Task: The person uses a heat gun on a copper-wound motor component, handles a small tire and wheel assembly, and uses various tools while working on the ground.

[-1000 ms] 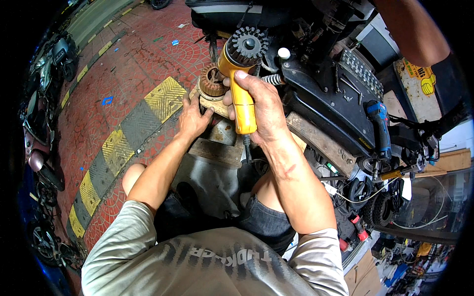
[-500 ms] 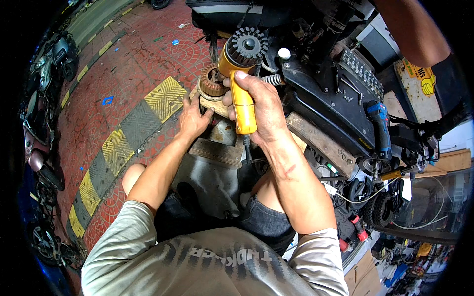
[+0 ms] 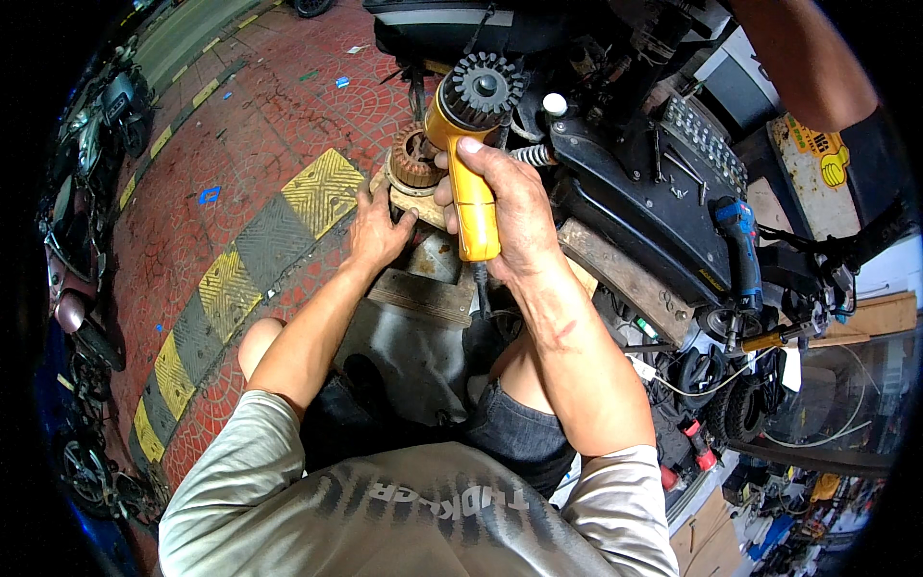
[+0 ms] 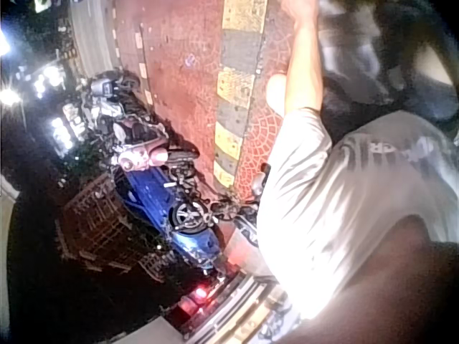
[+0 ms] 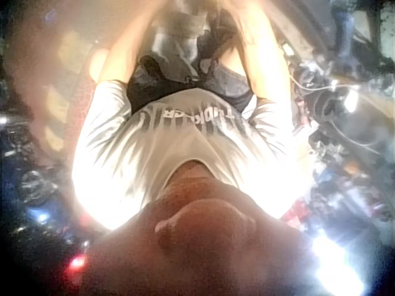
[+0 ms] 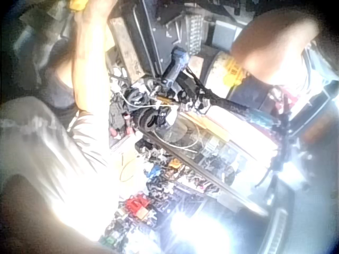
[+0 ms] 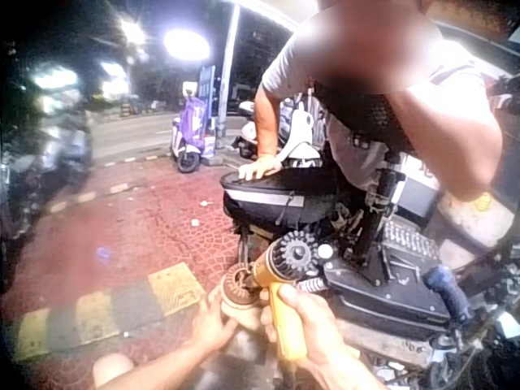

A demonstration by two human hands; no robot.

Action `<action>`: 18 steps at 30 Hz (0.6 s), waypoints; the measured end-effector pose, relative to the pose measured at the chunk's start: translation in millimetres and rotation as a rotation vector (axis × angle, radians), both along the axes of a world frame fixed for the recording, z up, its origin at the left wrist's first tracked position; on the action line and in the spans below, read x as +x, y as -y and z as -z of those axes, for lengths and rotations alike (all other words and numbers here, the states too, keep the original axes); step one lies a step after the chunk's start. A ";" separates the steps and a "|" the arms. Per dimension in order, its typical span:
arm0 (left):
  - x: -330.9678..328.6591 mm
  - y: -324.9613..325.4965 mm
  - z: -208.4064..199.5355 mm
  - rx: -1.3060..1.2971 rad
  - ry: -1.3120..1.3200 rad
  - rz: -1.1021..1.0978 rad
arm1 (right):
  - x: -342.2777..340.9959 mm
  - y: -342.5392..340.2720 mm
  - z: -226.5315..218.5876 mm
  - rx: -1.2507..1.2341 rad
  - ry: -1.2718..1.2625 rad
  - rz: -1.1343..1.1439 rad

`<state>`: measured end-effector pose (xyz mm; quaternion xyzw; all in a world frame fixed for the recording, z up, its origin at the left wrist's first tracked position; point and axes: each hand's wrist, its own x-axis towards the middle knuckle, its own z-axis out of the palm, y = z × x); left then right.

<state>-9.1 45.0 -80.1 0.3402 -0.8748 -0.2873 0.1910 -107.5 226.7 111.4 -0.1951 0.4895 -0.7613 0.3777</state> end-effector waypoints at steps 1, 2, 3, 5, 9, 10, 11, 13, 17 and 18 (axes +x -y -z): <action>0.0 -0.2 -1.0 0.010 0.000 0.001 | -0.1 0.0 0.4 0.000 0.003 0.001; 0.0 -0.7 -1.9 0.010 -0.002 0.001 | -0.2 0.1 1.0 0.000 0.005 0.001; 0.1 -1.4 -2.7 0.009 -0.004 0.001 | -0.2 0.2 1.3 0.000 0.008 0.002; 0.3 -1.9 -3.3 0.009 -0.005 0.001 | -0.1 0.1 1.4 -0.004 0.007 0.001; 1.1 -0.5 -1.6 0.013 0.001 -0.004 | -0.3 0.6 0.8 -0.004 0.009 -0.009; 0.6 -1.0 -2.5 0.016 0.003 -0.004 | -0.8 0.4 1.3 -0.001 0.010 -0.009; 0.3 -1.7 -3.5 0.020 0.003 -0.002 | -1.4 0.3 2.3 0.001 0.010 -0.008; 0.3 -2.9 -6.0 0.028 0.003 0.000 | -1.9 -0.3 1.9 0.011 0.016 -0.019; 0.4 -0.5 -0.7 -0.008 -0.009 -0.001 | -1.2 1.0 0.3 0.013 0.019 -0.031; 0.5 -0.1 0.8 -0.021 -0.021 0.001 | -1.0 2.0 0.7 0.007 0.016 -0.025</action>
